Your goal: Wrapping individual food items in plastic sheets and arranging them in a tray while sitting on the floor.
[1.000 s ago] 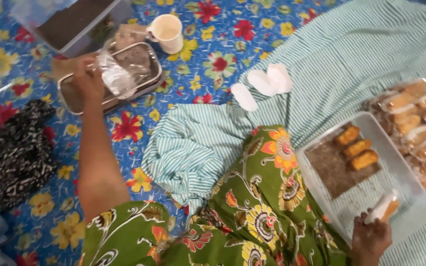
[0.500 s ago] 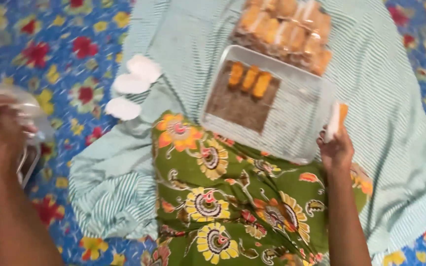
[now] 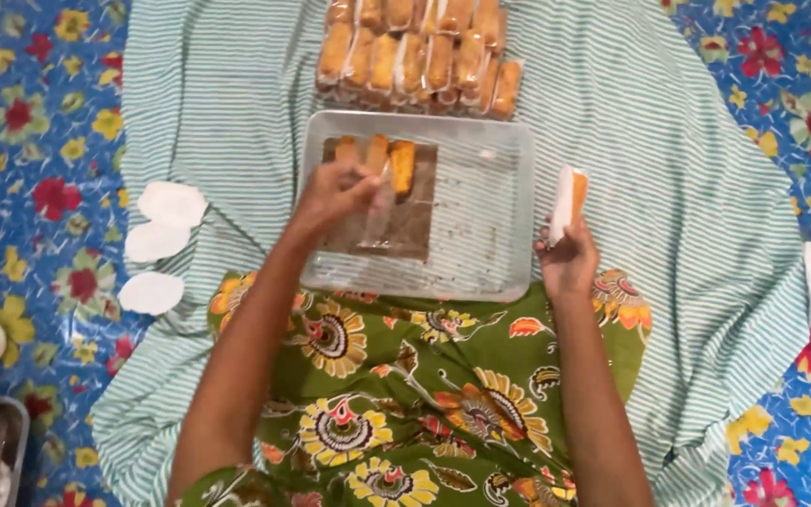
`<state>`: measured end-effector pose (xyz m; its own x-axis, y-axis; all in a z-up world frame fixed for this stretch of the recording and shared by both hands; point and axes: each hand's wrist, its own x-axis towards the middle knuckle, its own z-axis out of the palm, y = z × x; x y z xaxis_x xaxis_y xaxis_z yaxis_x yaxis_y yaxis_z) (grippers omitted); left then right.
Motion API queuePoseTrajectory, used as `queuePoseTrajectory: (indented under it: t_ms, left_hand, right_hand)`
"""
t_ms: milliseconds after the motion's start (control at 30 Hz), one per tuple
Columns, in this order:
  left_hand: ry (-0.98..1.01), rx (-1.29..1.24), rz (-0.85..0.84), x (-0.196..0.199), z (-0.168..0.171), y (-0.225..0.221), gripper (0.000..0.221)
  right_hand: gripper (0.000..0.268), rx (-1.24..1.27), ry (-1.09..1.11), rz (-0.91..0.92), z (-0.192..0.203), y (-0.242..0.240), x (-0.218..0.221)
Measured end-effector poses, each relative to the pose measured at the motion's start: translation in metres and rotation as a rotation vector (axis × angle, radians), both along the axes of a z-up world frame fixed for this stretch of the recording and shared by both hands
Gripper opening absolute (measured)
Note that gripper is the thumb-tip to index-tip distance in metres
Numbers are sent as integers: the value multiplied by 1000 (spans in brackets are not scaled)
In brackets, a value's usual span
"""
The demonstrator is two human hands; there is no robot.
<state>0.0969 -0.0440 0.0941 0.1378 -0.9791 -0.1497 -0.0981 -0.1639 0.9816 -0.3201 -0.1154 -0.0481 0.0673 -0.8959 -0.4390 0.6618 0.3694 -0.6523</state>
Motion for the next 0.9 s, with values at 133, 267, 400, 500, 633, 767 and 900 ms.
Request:
queuePoseTrajectory:
  t_ms: [133, 267, 400, 500, 633, 767, 900]
  left_hand:
    - [-263, -183, -76, -29, -126, -92, 30]
    - [-922, -333, -157, -57, -134, -120, 16]
    - [-1409, -602, -76, -93, -177, -119, 9]
    - [-1696, -797, 99, -117, -157, -55, 18]
    - [-1649, -807, -16, -103, -239, -6, 31]
    - [-989, -61, -333, -91, -92, -66, 18]
    - [-921, -188, -97, -90, -110, -121, 19]
  right_hand:
    - [45, 9, -10, -22, 23, 4, 15]
    - [34, -15, 75, 5, 70, 10, 38]
    - [34, -6, 83, 16, 47, 3, 35]
    - [36, -12, 84, 18, 49, 2, 35]
    - [37, 2, 95, 22, 58, 3, 40]
    - [28, -13, 86, 3, 68, 6, 46]
    - [25, -18, 81, 4, 70, 5, 47]
